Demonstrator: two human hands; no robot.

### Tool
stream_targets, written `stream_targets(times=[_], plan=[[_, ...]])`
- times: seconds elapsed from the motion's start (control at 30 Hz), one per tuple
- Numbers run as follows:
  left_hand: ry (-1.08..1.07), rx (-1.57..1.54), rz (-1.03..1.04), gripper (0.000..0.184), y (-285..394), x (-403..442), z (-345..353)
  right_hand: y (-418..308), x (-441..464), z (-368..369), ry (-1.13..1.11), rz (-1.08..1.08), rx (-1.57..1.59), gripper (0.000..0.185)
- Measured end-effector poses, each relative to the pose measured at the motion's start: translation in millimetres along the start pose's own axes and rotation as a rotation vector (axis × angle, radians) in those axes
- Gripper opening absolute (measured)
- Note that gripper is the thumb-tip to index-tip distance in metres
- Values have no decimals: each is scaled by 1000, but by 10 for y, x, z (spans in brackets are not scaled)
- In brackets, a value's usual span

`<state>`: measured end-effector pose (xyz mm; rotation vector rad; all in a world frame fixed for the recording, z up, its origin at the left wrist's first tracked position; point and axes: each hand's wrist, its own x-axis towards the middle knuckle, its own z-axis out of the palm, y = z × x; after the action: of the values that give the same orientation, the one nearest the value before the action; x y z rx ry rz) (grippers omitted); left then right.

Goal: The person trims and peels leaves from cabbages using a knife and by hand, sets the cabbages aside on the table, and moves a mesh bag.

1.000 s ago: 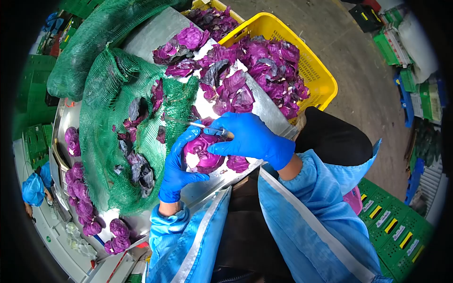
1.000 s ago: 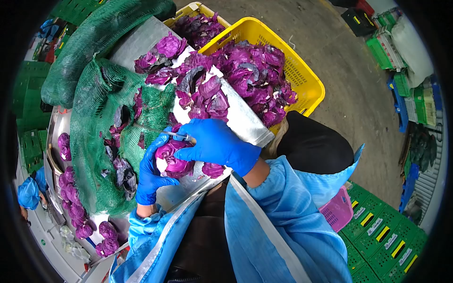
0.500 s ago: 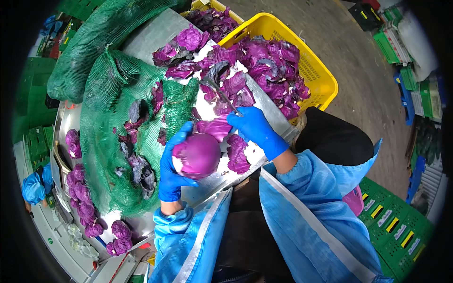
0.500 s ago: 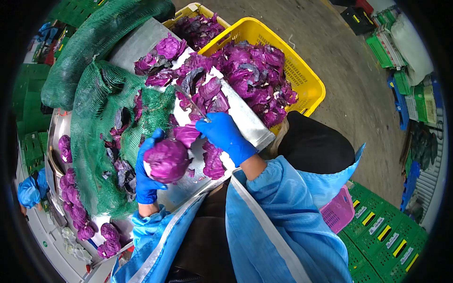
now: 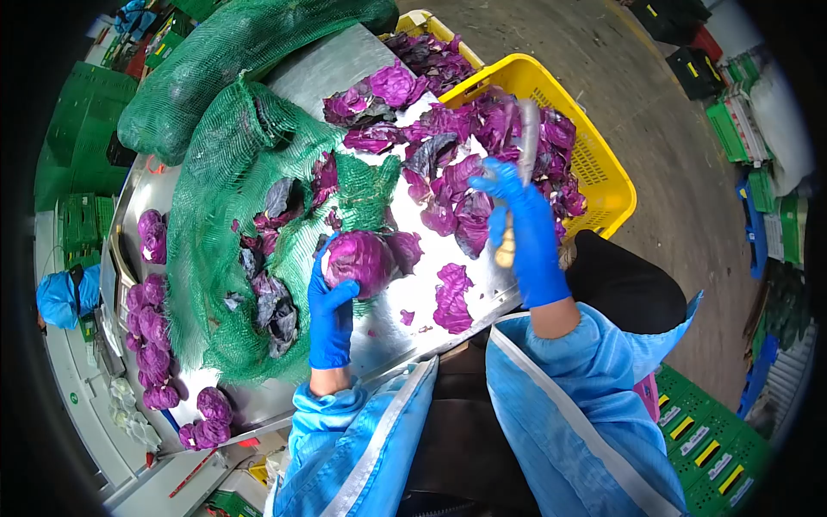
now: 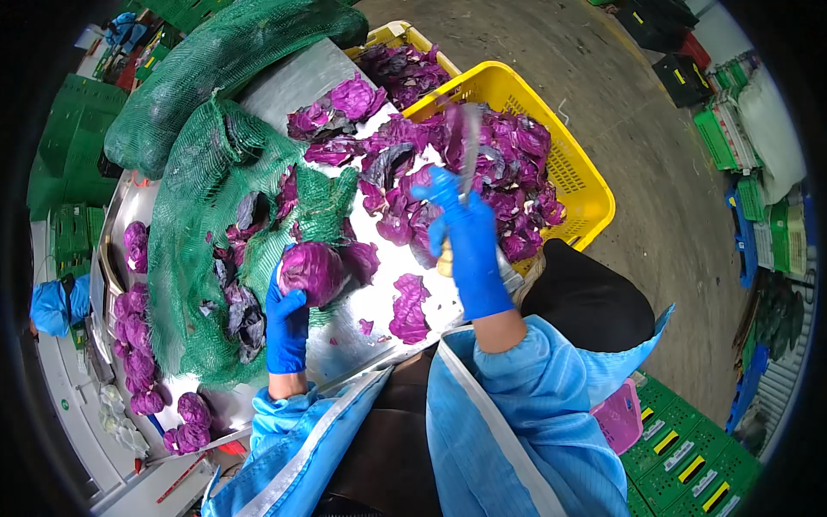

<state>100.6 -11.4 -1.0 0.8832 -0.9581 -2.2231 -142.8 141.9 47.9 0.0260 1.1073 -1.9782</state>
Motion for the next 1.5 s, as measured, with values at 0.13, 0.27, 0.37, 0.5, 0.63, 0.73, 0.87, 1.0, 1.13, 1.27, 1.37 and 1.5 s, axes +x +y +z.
stream_targets(times=[0.13, 0.27, 0.37, 0.5, 0.63, 0.73, 0.87, 1.0, 1.13, 1.27, 1.37, 1.5], plan=[[-170, 153, -6, 106, 46, -39, 245, 444, -58, 165, -397, -143, -444, 41], [-257, 346, 44, 105, 156, -40, 418, 291, -142, 194, -559, -224, -834, 30], [-239, 276, -54, 106, 177, -46, 472, 220, -146, 176, -531, -202, -910, 36], [-248, 327, -58, 99, 172, -81, 541, 299, -77, 39, -623, -139, -863, 29], [-142, 261, -96, 86, 11, -67, 410, 273, -176, 128, -473, -297, -947, 28], [-29, -160, -147, 71, -128, 34, 326, 273, -178, 142, -377, -595, -1046, 25], [63, -865, -306, 81, -63, 95, 426, 418, -16, -18, -121, -345, -462, 24], [94, -791, -235, 78, 41, 96, 486, 328, 210, -217, 232, -870, -1151, 30], [-61, -1002, -328, 76, 15, 114, 124, 756, 42, -277, -197, 50, -1008, 34], [-156, -1208, -367, 77, 103, -11, -54, 1080, 33, -411, -352, 564, -687, 29], [-181, -1268, -282, 78, 170, -154, -218, 1323, 629, -854, -323, 160, -533, 15], [-175, -1114, -174, 79, 226, -252, -443, 1037, 769, -634, 9, -230, -1030, 14]])
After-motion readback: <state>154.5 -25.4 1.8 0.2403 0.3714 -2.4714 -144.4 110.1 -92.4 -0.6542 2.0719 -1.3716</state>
